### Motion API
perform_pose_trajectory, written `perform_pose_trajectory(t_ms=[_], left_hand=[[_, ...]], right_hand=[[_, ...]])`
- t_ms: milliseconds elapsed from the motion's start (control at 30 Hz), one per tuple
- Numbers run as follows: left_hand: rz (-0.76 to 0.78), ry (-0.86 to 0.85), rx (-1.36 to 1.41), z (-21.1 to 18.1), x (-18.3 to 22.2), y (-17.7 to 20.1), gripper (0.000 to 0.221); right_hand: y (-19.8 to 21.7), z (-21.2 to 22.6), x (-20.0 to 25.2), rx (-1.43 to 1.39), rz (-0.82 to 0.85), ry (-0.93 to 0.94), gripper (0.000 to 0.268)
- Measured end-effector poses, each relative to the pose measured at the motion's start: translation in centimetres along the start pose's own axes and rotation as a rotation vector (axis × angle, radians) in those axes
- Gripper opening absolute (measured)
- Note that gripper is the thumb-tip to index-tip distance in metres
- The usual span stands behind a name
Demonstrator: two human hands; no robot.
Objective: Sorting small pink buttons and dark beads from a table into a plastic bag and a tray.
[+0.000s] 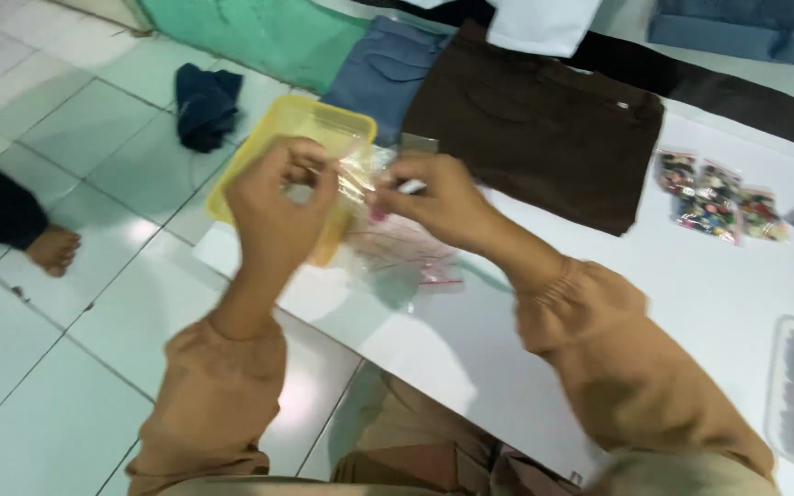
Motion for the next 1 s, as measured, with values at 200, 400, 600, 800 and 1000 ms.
perform_pose_trajectory(t_ms=[200, 400, 600, 800, 1000], left_hand=[[0.305, 0.391, -0.381, 3.3, -1.3, 7.9, 0.024], [0.829, 0.587, -0.743, 6.9, -0.6, 7.0, 0.026], [0.789, 0.584, -0.669, 10.8, 0.0, 4.3, 0.033], [1.117, 0.827, -0.472, 6.0, -1.7, 3.7, 0.057], [1.162, 0.719, -0.59, 11.2, 0.2, 3.0, 0.043]], right_hand=[[-9.9, -2.5, -8.5, 0.484, 0.147, -0.046, 0.008], [-14.7, -7.0, -11.0, 0.823, 0.491, -0.236, 0.015], [-14.3, -2.0, -11.1, 0.859, 0.64, -0.288, 0.025], [-12.7, -2.1, -11.3, 0.886, 0.565, -0.208, 0.019], [-14.6, -4.1, -10.3, 0.902, 0.643, -0.291, 0.026]])
Point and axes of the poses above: each hand's wrist, its own x-axis away from the middle knuckle, its own y-axis out of the back of the hand, z = x × y, the point moved 1 cm from there along -x, towards the middle knuckle, and after that the axes turned 9 degrees about x, right-handed, at the moved point
